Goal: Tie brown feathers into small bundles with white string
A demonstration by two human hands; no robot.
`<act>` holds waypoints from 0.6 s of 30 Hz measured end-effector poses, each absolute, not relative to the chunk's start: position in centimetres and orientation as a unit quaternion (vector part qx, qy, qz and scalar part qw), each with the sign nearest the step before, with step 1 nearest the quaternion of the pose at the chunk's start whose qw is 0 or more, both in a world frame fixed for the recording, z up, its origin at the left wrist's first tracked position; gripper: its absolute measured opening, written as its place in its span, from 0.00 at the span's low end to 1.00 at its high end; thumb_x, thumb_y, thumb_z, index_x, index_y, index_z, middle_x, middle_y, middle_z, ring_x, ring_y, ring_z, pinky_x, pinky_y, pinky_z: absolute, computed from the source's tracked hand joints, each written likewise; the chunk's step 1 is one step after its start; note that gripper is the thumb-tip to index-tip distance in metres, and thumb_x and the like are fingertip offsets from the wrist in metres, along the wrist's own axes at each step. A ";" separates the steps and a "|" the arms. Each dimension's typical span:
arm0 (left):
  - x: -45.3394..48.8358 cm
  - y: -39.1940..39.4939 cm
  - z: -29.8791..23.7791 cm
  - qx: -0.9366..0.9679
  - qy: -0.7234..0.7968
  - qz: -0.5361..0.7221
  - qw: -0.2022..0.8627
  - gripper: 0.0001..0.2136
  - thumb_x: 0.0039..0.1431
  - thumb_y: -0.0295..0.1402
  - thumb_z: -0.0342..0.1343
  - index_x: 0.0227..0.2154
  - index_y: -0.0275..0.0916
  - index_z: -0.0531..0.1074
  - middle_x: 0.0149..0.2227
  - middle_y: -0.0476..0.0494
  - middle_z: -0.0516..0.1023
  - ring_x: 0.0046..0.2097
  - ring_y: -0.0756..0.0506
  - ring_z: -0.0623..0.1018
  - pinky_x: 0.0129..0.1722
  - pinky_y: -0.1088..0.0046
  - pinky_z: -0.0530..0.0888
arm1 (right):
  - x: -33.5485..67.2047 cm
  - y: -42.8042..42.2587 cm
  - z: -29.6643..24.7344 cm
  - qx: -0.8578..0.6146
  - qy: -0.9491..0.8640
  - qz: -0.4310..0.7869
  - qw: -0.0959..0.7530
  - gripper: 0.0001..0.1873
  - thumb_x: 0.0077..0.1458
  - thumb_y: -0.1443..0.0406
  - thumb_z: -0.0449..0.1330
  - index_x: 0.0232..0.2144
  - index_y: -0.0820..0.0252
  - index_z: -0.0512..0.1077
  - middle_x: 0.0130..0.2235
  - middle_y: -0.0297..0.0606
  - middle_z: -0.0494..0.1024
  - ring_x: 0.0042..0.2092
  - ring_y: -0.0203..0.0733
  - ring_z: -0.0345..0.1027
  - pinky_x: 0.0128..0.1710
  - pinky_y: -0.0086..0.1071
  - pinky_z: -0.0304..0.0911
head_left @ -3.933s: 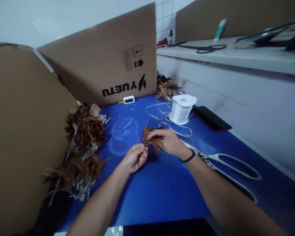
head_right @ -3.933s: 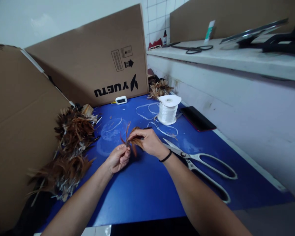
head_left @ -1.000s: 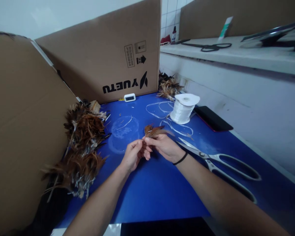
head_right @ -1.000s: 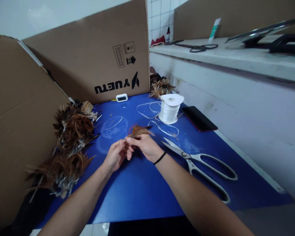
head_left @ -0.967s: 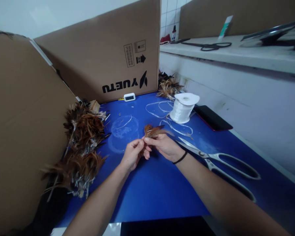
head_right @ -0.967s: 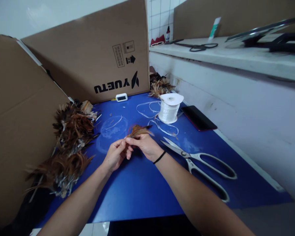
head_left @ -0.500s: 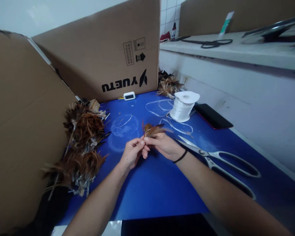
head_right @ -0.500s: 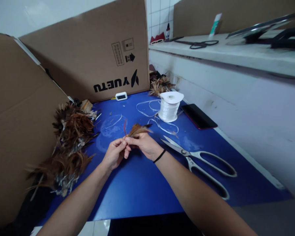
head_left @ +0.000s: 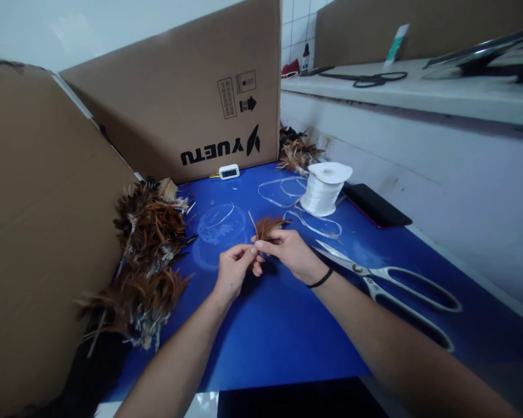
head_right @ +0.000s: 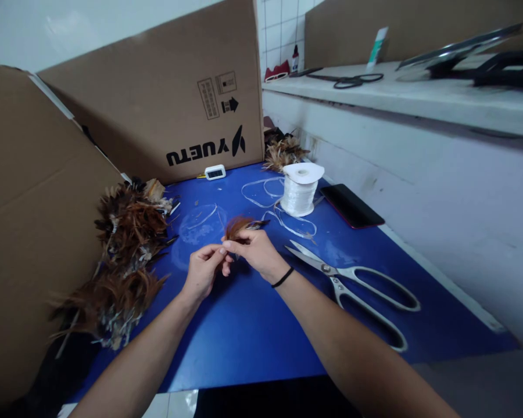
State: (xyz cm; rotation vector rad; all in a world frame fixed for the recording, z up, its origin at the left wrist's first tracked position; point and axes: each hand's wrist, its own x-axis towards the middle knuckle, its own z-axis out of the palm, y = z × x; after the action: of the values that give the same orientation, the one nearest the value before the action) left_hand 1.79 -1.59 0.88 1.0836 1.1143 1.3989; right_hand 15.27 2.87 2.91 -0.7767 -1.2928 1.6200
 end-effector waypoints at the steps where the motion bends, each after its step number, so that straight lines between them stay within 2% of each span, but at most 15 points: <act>1: 1.8 -1.6 0.9 0.451 0.464 0.580 0.495 0.11 0.51 0.37 0.59 0.26 0.32 0.74 0.22 0.47 0.75 0.18 0.54 0.71 0.19 0.78 0.69 | 15.2 2.9 2.8 -0.316 -0.528 0.650 0.446 0.14 0.38 0.59 0.68 0.27 0.64 0.75 0.25 0.34 0.73 0.28 0.34 0.64 0.31 0.33 0.61; 5: 1.7 -1.6 0.9 0.453 0.469 0.573 0.497 0.11 0.50 0.38 0.60 0.26 0.32 0.74 0.22 0.46 0.76 0.18 0.53 0.71 0.20 0.77 0.70 | 15.3 3.1 2.4 -0.316 -0.556 0.632 0.438 0.15 0.42 0.57 0.66 0.26 0.64 0.75 0.24 0.35 0.72 0.27 0.35 0.64 0.30 0.34 0.62; 12: 1.3 -1.6 0.7 0.437 0.438 0.534 0.576 0.13 0.50 0.39 0.61 0.27 0.31 0.73 0.24 0.45 0.76 0.19 0.53 0.72 0.20 0.78 0.70 | 15.7 3.4 2.2 -0.311 -0.586 0.620 0.419 0.14 0.44 0.57 0.65 0.25 0.64 0.74 0.24 0.35 0.72 0.27 0.34 0.63 0.30 0.32 0.61; 18: 1.3 -1.7 0.8 0.453 0.442 0.547 0.548 0.11 0.52 0.37 0.59 0.26 0.31 0.73 0.22 0.46 0.75 0.18 0.53 0.72 0.19 0.78 0.70 | 15.5 3.3 2.2 -0.309 -0.577 0.634 0.412 0.15 0.44 0.56 0.65 0.23 0.64 0.72 0.23 0.33 0.71 0.26 0.33 0.63 0.29 0.31 0.59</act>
State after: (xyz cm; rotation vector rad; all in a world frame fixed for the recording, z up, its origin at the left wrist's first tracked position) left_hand 1.28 -1.65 0.77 1.0731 1.0459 1.2961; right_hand 15.48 3.32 2.17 -0.7764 -1.4514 1.5956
